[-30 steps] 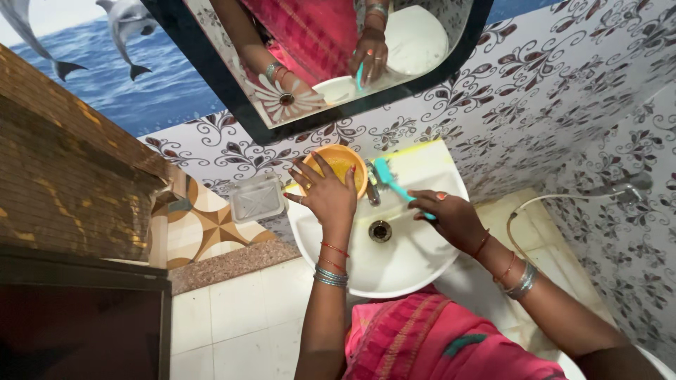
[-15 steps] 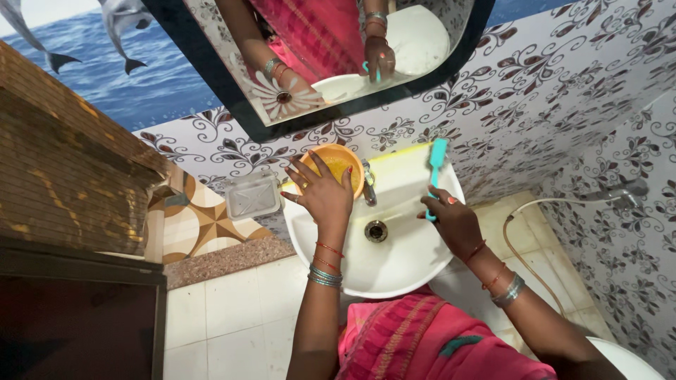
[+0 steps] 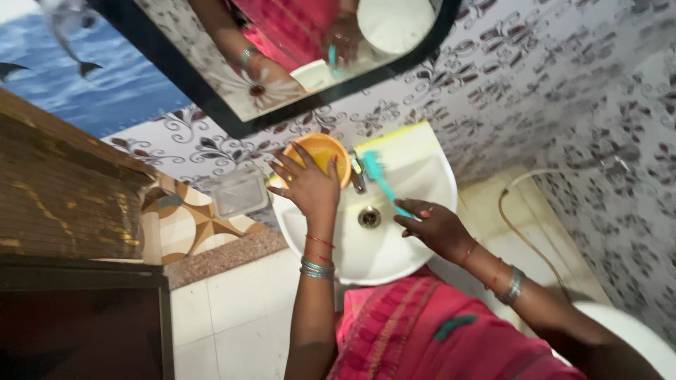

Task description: The person scrubs a white bathroom sink using a blue brush and a yellow bowl containing a cleaning solution. They repeatedly dip the brush into the bowl and scrub the sink basin and faucet area.

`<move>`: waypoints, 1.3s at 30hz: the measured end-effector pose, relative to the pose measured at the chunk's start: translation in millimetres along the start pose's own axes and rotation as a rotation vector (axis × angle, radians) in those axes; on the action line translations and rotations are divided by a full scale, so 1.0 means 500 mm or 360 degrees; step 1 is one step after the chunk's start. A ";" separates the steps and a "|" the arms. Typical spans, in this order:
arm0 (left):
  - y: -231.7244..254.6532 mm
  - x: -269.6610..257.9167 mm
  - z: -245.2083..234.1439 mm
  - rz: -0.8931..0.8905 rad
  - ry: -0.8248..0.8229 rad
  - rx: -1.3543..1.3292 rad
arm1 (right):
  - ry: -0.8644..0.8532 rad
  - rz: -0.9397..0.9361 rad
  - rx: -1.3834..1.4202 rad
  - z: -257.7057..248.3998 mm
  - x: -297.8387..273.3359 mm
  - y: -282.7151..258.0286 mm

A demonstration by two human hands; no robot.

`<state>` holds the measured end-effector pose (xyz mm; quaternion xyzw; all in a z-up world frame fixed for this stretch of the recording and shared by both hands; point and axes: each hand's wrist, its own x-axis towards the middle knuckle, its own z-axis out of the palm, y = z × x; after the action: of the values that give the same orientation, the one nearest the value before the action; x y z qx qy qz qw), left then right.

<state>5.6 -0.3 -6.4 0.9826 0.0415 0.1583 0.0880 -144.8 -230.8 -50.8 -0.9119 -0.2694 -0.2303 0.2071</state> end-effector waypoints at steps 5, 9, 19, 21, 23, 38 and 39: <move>-0.002 0.003 0.005 0.0015 -0.0008 0.0027 | 0.0093 0.0569 -0.0373 0.005 -0.008 0.037; -0.003 -0.001 0.002 0.0020 -0.0053 0.0064 | -0.0016 0.0476 -0.0287 -0.004 -0.023 0.014; -0.007 0.001 0.004 0.0038 -0.0034 0.0035 | 0.0025 0.0649 -0.0184 -0.016 0.001 0.019; -0.007 0.000 0.005 0.0040 -0.0036 0.0017 | -0.0309 0.0619 0.0155 -0.013 -0.001 -0.008; -0.007 -0.002 0.006 0.0033 -0.0039 0.0015 | -0.0324 0.1357 0.0689 -0.015 -0.004 -0.024; -0.008 0.000 0.006 0.0031 -0.0062 0.0027 | 0.0040 0.0847 -0.0007 -0.005 -0.059 0.028; -0.006 0.000 0.007 0.0034 -0.0058 0.0017 | 0.0132 0.0536 -0.0490 -0.014 -0.056 0.036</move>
<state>6.7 2.3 -10.3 0.9862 0.0303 0.1409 0.0817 -157.3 -259.2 -64.8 -0.9546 -0.0664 -0.2681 0.1119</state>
